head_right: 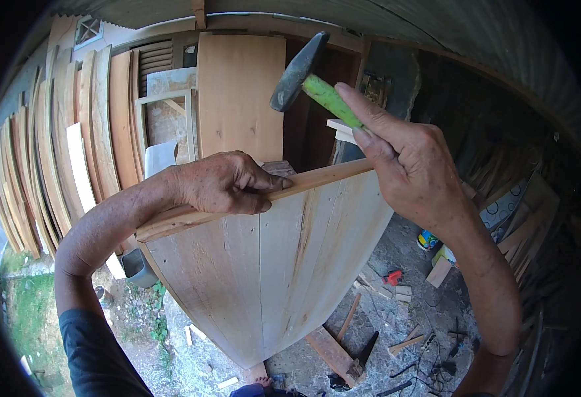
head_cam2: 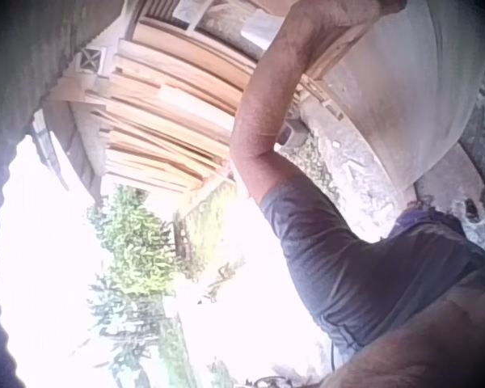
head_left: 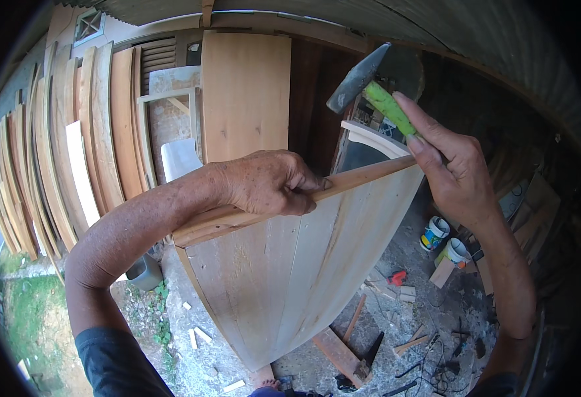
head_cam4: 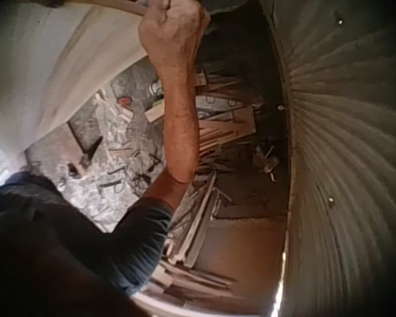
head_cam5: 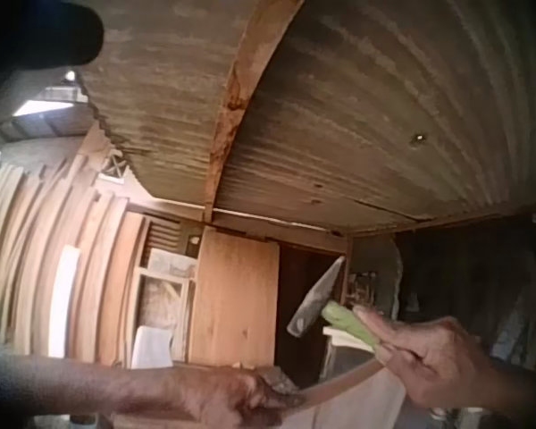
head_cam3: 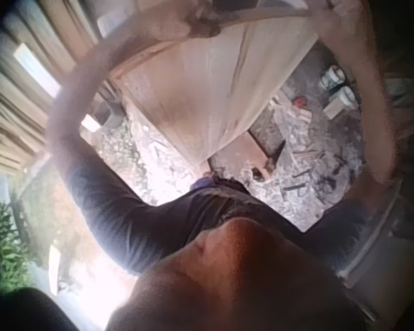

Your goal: The person hammers nails into a wooden board to attach a frame, then uses a power planer to smooth the board's surface. The person repositions the board and continues planing along its edges.

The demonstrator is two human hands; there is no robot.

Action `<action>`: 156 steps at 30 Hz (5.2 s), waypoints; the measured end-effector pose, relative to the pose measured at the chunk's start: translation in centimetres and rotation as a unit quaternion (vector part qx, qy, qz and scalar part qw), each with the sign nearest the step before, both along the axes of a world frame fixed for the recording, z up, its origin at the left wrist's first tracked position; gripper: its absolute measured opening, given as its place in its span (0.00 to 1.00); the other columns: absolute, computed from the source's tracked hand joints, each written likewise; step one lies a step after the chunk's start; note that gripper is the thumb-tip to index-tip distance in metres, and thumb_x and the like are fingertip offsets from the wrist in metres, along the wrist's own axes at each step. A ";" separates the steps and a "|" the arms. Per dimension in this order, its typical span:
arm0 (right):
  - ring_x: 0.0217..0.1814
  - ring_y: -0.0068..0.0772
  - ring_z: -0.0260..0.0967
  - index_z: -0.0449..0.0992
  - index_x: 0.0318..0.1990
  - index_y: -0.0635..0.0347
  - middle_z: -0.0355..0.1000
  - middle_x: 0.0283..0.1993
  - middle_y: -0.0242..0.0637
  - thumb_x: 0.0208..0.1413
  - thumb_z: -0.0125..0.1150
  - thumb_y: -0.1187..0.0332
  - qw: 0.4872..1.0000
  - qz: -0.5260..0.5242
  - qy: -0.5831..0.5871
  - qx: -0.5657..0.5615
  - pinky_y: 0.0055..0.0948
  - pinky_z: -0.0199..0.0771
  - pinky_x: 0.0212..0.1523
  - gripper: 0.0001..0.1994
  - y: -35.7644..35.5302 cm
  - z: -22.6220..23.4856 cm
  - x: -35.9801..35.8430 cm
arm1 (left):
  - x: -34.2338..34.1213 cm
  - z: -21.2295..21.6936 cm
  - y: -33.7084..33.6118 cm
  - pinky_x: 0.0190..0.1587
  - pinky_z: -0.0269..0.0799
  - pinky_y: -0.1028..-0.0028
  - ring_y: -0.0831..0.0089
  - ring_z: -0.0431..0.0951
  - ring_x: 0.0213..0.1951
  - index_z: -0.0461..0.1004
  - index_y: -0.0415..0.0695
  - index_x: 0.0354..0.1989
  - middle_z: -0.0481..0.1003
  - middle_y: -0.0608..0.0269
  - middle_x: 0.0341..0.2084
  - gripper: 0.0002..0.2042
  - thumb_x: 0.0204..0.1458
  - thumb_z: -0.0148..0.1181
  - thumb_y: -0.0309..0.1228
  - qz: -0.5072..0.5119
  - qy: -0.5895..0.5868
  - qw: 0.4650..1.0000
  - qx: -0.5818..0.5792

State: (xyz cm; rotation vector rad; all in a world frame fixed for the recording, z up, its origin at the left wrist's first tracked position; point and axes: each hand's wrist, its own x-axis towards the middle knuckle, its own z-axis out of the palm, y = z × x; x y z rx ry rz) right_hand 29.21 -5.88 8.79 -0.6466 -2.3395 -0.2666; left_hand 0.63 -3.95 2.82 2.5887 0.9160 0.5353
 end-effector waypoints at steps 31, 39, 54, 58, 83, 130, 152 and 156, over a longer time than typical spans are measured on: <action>0.27 0.27 0.75 0.72 0.67 0.53 0.80 0.39 0.58 0.66 0.56 0.74 0.987 -0.063 -0.133 -0.058 0.32 0.76 0.33 0.22 -0.3 -0.9 0.2 | 0.5 1.3 -2.3 0.42 0.76 0.60 0.58 0.81 0.33 0.84 0.34 0.35 0.79 0.44 0.24 0.29 0.51 0.62 0.56 0.243 0.133 0.960 -0.038; 0.20 0.30 0.68 0.73 0.67 0.51 0.80 0.34 0.51 0.66 0.56 0.73 0.989 -0.033 -0.139 -0.038 0.30 0.74 0.32 0.22 0.6 -2.3 0.7 | 0.9 1.8 -2.0 0.49 0.75 0.61 0.57 0.81 0.39 0.84 0.33 0.34 0.80 0.44 0.30 0.30 0.50 0.61 0.56 0.251 0.136 0.956 -0.075; 0.25 0.38 0.77 0.73 0.66 0.52 0.80 0.31 0.52 0.66 0.56 0.71 0.998 -0.033 -0.024 -0.038 0.40 0.78 0.33 0.21 1.1 -2.0 -0.3 | -0.2 0.4 -1.1 0.37 0.75 0.63 0.64 0.78 0.27 0.84 0.32 0.34 0.78 0.49 0.20 0.27 0.52 0.63 0.52 0.236 0.114 0.964 -0.048; 0.25 0.39 0.78 0.73 0.66 0.53 0.80 0.32 0.52 0.66 0.55 0.71 0.971 -0.151 -0.174 -0.058 0.41 0.78 0.31 0.21 -0.2 0.1 0.4 | 0.9 1.2 -1.5 0.38 0.75 0.64 0.65 0.79 0.29 0.84 0.33 0.38 0.80 0.50 0.22 0.27 0.53 0.64 0.51 0.236 0.104 0.964 -0.065; 0.12 0.18 0.52 0.58 0.75 0.47 0.61 0.22 0.27 0.71 0.50 0.69 0.468 -0.170 0.616 -0.610 0.24 0.56 0.09 0.26 -16.2 -55.5 5.6 | -0.6 0.4 4.1 0.14 0.45 0.83 0.91 0.54 0.13 0.70 0.53 0.24 0.57 0.83 0.13 0.14 0.56 0.71 0.37 0.165 -0.121 0.859 -0.469; 0.28 0.13 0.59 0.80 0.52 0.61 0.68 0.29 0.26 0.66 0.59 0.73 0.642 -0.267 0.522 -0.495 0.22 0.63 0.29 0.10 -24.3 -47.9 13.1 | 26.3 -37.8 -14.1 0.68 0.66 0.59 0.55 0.70 0.66 0.63 0.36 0.68 0.71 0.49 0.63 0.32 0.69 0.41 0.53 -0.037 -0.723 0.204 -0.659; 0.38 0.42 0.77 0.81 0.46 0.61 0.74 0.38 0.43 0.55 0.66 0.81 0.891 -0.187 0.291 -0.295 0.34 0.77 0.38 0.12 -14.6 -37.7 9.5 | 24.4 -36.0 -12.7 0.77 0.41 0.56 0.59 0.51 0.76 0.53 0.38 0.75 0.54 0.52 0.75 0.45 0.64 0.32 0.67 -0.055 -0.711 0.292 -0.637; 0.37 0.44 0.77 0.82 0.46 0.58 0.74 0.40 0.44 0.54 0.66 0.80 0.883 -0.209 0.247 -0.339 0.36 0.77 0.36 0.12 -13.8 -38.2 8.5 | 23.9 -35.4 -11.5 0.77 0.43 0.55 0.59 0.50 0.76 0.53 0.38 0.75 0.54 0.52 0.75 0.45 0.64 0.32 0.67 -0.093 -0.695 0.291 -0.651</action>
